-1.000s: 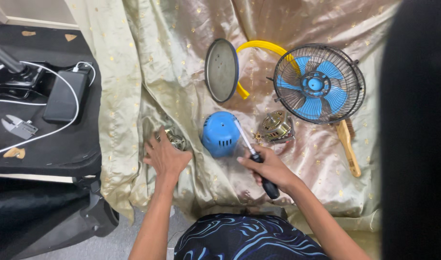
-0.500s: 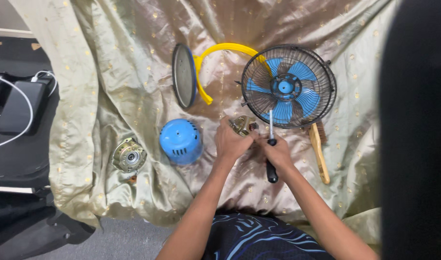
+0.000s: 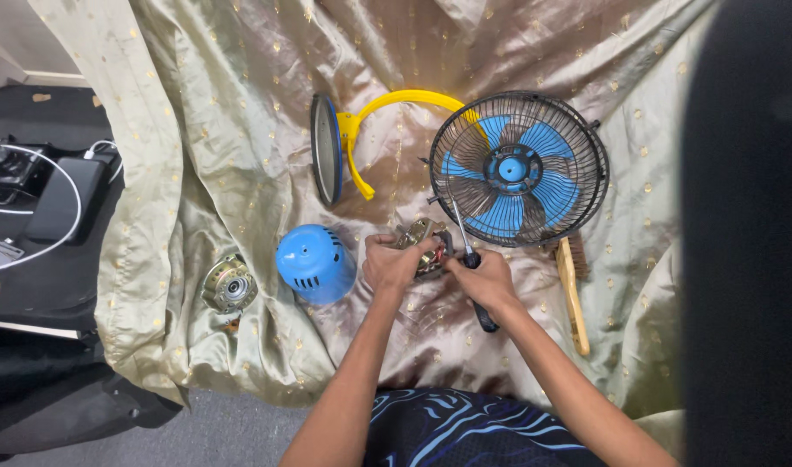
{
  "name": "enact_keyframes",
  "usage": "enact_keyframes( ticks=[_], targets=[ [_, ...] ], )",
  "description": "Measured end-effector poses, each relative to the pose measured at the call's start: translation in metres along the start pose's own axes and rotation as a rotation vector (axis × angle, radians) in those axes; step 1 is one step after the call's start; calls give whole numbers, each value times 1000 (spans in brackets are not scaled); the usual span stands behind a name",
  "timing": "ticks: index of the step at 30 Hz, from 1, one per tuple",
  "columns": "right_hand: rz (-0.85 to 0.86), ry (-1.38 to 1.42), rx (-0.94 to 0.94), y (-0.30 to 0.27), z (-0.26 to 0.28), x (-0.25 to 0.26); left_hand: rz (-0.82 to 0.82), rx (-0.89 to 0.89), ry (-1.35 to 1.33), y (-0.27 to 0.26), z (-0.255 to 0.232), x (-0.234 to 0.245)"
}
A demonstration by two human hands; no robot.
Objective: The person disassembles an electric fan motor using a screwdriver, removing screws and separating the motor housing into two halves. They then use a brush to clean the interior of one half.
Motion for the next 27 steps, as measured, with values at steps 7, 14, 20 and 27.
enact_keyframes(
  ticks=[7,14,20,27],
  targets=[
    [-158,-27,40,5,3,16,-243,-242,-92,-15,-39,29],
    [-173,115,-16,-11,12,17,-204,-138,-191,21,-40,92],
    [21,503,223,-15,78,-30,524,57,-571,0,-23,66],
    [118,452,281,-23,167,-96,869,-14,-524,-9,-30,122]
  ],
)
Point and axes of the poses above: each hand's wrist, its own y-axis towards the middle knuckle, its own x-axis out of the back of the hand, z = x × y, the point moved 7 cm from there along y, towards the middle knuckle, and after that the axes turned 13 degrees about z, right-handed, at the moved point
